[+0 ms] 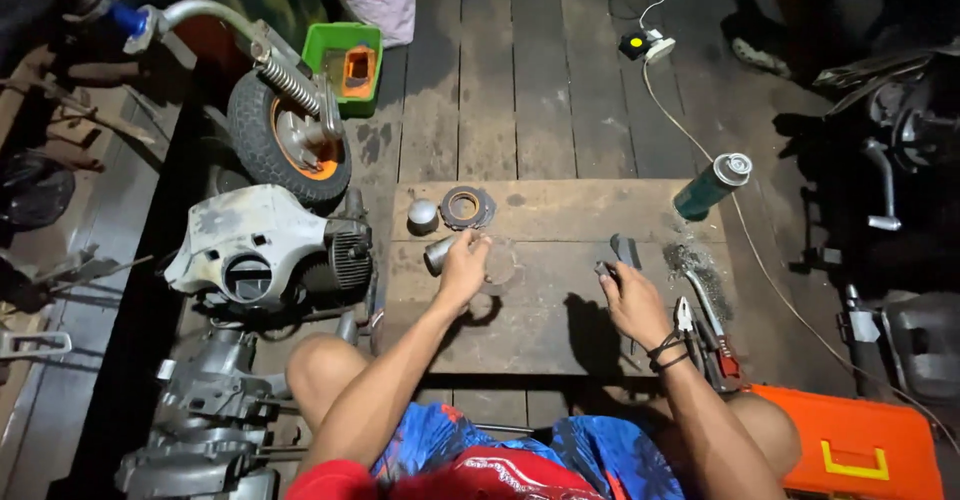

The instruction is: The person is sitting on a wooden floor, inspecting and cleaning motorcycle clutch plates and other engine components using their hands and a small tool.

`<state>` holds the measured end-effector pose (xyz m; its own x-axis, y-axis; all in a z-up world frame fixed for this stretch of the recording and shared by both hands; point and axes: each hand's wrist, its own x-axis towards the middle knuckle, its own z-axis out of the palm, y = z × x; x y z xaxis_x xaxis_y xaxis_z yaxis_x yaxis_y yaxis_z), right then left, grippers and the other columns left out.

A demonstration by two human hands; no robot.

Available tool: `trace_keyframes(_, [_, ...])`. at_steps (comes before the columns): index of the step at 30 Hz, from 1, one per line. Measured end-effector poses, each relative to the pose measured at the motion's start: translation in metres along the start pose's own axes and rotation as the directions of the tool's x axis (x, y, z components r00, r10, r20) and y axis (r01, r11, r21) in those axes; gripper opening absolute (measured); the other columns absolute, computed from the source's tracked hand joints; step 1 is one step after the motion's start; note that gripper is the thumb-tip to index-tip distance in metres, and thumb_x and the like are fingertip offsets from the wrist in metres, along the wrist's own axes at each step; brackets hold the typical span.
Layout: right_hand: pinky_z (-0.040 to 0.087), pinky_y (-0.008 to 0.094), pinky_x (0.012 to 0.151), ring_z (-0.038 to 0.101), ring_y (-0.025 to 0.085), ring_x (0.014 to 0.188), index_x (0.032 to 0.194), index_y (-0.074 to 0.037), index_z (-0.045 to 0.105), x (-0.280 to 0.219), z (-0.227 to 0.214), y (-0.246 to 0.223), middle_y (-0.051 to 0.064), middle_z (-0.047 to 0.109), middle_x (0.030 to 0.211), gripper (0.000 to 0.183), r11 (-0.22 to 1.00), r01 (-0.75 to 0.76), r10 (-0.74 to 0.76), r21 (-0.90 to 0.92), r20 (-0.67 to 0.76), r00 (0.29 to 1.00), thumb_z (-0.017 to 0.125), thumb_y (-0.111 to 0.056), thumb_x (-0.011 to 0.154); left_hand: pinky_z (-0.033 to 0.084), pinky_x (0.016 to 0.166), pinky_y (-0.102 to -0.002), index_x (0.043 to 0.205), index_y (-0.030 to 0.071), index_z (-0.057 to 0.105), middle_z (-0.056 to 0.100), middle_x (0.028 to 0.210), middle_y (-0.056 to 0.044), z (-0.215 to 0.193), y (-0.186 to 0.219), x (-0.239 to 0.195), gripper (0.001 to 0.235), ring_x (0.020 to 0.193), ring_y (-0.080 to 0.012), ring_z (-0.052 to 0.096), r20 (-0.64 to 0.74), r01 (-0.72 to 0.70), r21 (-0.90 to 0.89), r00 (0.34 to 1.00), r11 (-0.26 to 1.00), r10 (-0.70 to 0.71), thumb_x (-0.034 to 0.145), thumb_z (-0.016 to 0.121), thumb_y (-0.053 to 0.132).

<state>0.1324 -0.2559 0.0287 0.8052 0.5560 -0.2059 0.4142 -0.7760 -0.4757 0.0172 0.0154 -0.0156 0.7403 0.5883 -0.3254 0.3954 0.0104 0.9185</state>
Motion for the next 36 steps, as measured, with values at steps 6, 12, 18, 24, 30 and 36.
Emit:
trace_keyframes(6, [0.058,0.053,0.091,0.071,0.041,0.110,0.138,-0.015,0.060,-0.016,-0.005,-0.037,0.018,0.072,0.111,0.040,0.986,0.029,-0.020,-0.164,0.054,0.998,0.045,-0.037,0.108,0.062,0.051,-0.038,0.105,0.002,0.066,0.059,0.069,-0.008,0.005,-0.005,0.010,0.020,0.055,-0.0184,0.063,0.025,0.080,-0.168,0.997,0.983,-0.077,0.095,0.056,0.015])
trace_keyframes(12, [0.057,0.055,0.093,0.065,0.046,0.117,0.147,-0.007,0.052,-0.015,0.032,0.000,0.023,0.064,0.119,0.048,0.990,-0.007,0.011,-0.141,0.029,1.000,0.052,-0.018,0.100,0.063,0.051,-0.039,0.103,0.002,0.064,0.061,0.070,-0.011,0.000,0.004,0.008,0.018,0.055,-0.0207,0.067,0.052,0.055,-0.236,0.998,0.970,-0.044,0.089,0.057,0.011])
trace_keyframes(18, [0.056,0.056,0.098,0.069,0.046,0.114,0.139,-0.017,0.063,0.007,0.068,0.065,0.021,0.072,0.113,0.042,0.988,-0.009,0.030,-0.153,0.135,0.990,0.058,-0.024,0.097,0.059,0.069,-0.042,0.105,0.015,0.069,0.065,0.062,-0.006,-0.027,0.040,-0.017,0.020,0.066,-0.0221,0.072,-0.015,0.014,-0.062,1.000,0.998,-0.015,0.094,0.061,0.029])
trace_keyframes(24, [0.057,0.056,0.096,0.072,0.041,0.112,0.137,-0.025,0.065,0.017,0.078,0.038,0.017,0.075,0.114,0.042,0.979,0.026,0.022,-0.200,0.234,0.972,0.059,-0.033,0.097,0.051,0.095,-0.052,0.113,0.012,0.068,0.073,0.102,-0.021,-0.019,0.034,-0.037,0.032,0.109,-0.0407,0.068,0.006,0.002,0.059,1.000,0.998,-0.003,0.093,0.064,0.036])
trace_keyframes(30, [0.056,0.055,0.100,0.069,0.044,0.116,0.133,-0.010,0.062,-0.005,0.071,0.011,0.024,0.072,0.122,0.040,0.940,0.154,0.002,-0.305,0.455,0.890,0.059,-0.028,0.097,0.053,0.091,-0.051,0.110,0.009,0.068,0.073,0.105,-0.024,0.009,-0.002,-0.032,0.035,0.110,-0.0445,0.067,0.105,-0.032,0.161,0.994,0.986,0.015,0.091,0.068,0.039])
trace_keyframes(36, [0.061,0.048,0.085,0.075,0.036,0.103,0.107,-0.007,0.074,-0.004,0.112,0.055,0.018,0.077,0.102,0.026,0.837,0.220,0.103,-0.502,0.537,0.837,0.066,-0.026,0.090,0.055,0.087,-0.049,0.103,0.013,0.070,0.075,0.100,-0.017,0.019,0.016,-0.048,0.038,0.107,-0.0393,0.070,0.190,-0.063,0.256,0.982,0.965,0.014,0.083,0.078,0.045])
